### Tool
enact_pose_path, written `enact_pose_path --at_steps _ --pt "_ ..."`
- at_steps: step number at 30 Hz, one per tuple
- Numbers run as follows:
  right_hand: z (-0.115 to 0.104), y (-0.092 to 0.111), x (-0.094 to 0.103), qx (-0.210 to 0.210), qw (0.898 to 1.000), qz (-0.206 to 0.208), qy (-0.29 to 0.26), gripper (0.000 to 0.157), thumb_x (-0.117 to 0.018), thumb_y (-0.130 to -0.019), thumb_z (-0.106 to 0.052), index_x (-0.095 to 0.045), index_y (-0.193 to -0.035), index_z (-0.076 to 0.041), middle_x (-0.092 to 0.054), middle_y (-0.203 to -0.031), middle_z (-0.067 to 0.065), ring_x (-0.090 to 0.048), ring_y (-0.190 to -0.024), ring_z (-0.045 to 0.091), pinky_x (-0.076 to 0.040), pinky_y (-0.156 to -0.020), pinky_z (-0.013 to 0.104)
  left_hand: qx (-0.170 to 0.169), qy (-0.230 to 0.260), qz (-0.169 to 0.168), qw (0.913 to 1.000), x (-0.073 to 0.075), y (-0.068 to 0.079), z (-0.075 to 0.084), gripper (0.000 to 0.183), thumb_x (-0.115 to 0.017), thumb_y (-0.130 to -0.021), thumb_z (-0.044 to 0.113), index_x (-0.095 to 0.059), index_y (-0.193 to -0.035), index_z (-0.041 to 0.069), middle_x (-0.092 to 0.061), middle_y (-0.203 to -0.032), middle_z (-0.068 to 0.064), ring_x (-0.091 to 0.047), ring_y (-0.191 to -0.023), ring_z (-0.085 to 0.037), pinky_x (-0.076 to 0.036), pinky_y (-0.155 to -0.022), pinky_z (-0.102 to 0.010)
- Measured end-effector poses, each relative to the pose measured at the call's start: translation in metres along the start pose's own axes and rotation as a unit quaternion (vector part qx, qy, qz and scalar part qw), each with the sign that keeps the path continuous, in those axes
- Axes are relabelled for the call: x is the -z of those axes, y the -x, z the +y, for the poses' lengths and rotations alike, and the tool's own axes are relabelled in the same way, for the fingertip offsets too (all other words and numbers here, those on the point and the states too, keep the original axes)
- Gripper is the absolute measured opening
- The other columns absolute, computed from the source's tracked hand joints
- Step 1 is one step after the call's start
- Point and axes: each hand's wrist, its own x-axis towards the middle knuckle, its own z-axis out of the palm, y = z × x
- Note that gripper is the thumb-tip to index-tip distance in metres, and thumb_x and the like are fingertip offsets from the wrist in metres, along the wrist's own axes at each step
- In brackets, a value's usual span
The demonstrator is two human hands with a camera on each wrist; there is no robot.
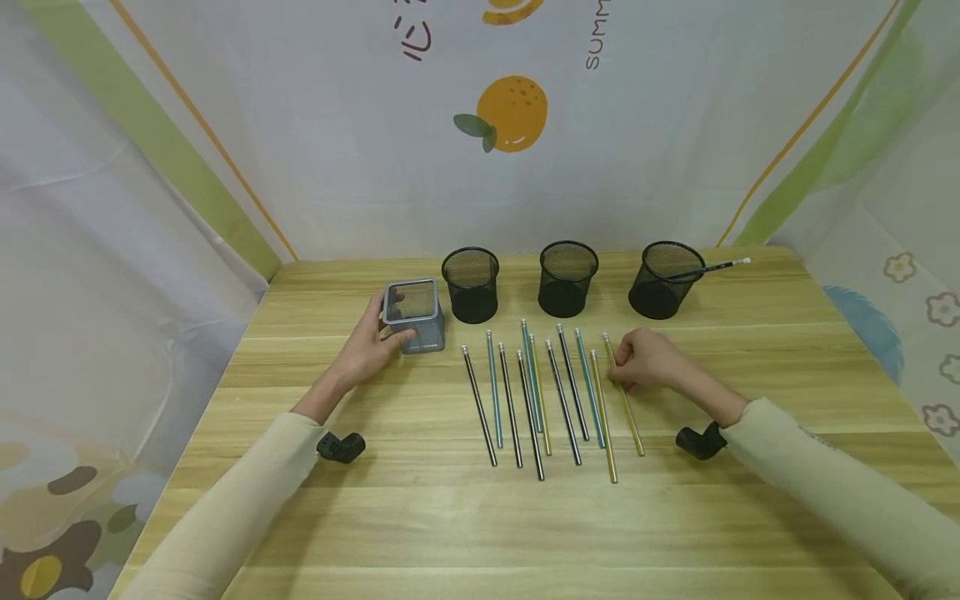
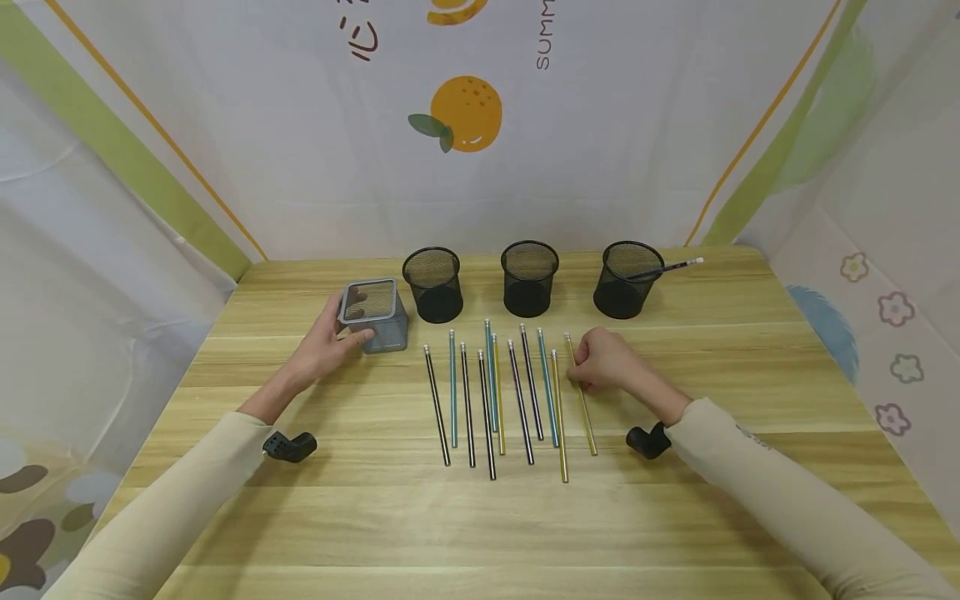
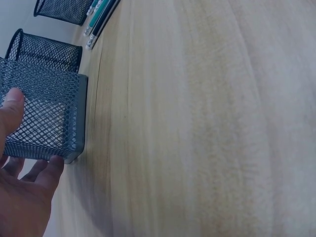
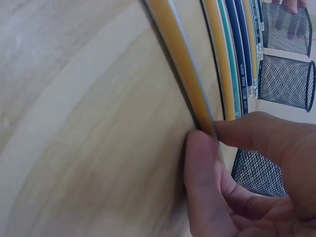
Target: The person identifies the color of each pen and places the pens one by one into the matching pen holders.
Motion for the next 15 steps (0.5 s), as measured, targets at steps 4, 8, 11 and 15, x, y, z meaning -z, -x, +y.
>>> enact_pose_path --at_steps 4,8,11,15 --pt "-0.0025 0.0 -0.0004 -0.005 1.0 0.003 0.014 0.014 -0.072 -0.087 -0.002 -0.06 -0.08 0.001 -0.066 -0.066 0.008 -0.07 -0.057 0.021 -0.059 -0.055 0.029 -0.001 0.002 0.001 1.0 0.0001 0.0 -0.0003 0.076 -0.064 -0.098 -0.003 -0.018 -0.158 0.0 -0.027 -0.158 -0.022 -0.027 -0.143 -0.05 -0.043 -0.106 -0.056" --pt "-0.0034 -0.0002 -0.0002 -0.006 1.0 0.004 0.027 0.011 -0.069 -0.087 -0.002 -0.061 -0.08 0.001 -0.065 -0.062 0.007 -0.069 -0.055 0.02 -0.058 -0.056 0.027 -0.005 0.004 0.003 1.0 0.0 0.0004 0.0006 0.076 -0.064 -0.098 -0.004 -0.018 -0.158 0.0 -0.027 -0.158 -0.023 -0.027 -0.143 -0.05 -0.042 -0.106 -0.056" --pt "-0.0035 -0.0011 -0.0005 -0.012 1.0 0.003 0.025 0.01 -0.069 -0.085 0.0 -0.061 -0.079 0.001 -0.065 -0.062 0.007 -0.069 -0.054 0.019 -0.058 -0.055 0.027 -0.008 0.001 0.005 1.0 0.0 0.0009 0.0015 0.076 -0.064 -0.098 -0.004 -0.018 -0.158 0.0 -0.027 -0.157 -0.024 -0.028 -0.142 -0.051 -0.042 -0.106 -0.056" --pt "-0.0038 -0.0018 -0.0011 -0.019 1.0 0.001 0.02 0.01 -0.069 -0.085 0.0 -0.061 -0.079 0.0 -0.064 -0.062 0.008 -0.068 -0.053 0.018 -0.058 -0.053 0.027 -0.006 -0.001 0.005 1.0 0.0003 0.0015 0.0018 0.075 -0.064 -0.098 -0.004 -0.019 -0.157 -0.001 -0.027 -0.157 -0.023 -0.028 -0.142 -0.051 -0.043 -0.105 -0.057"
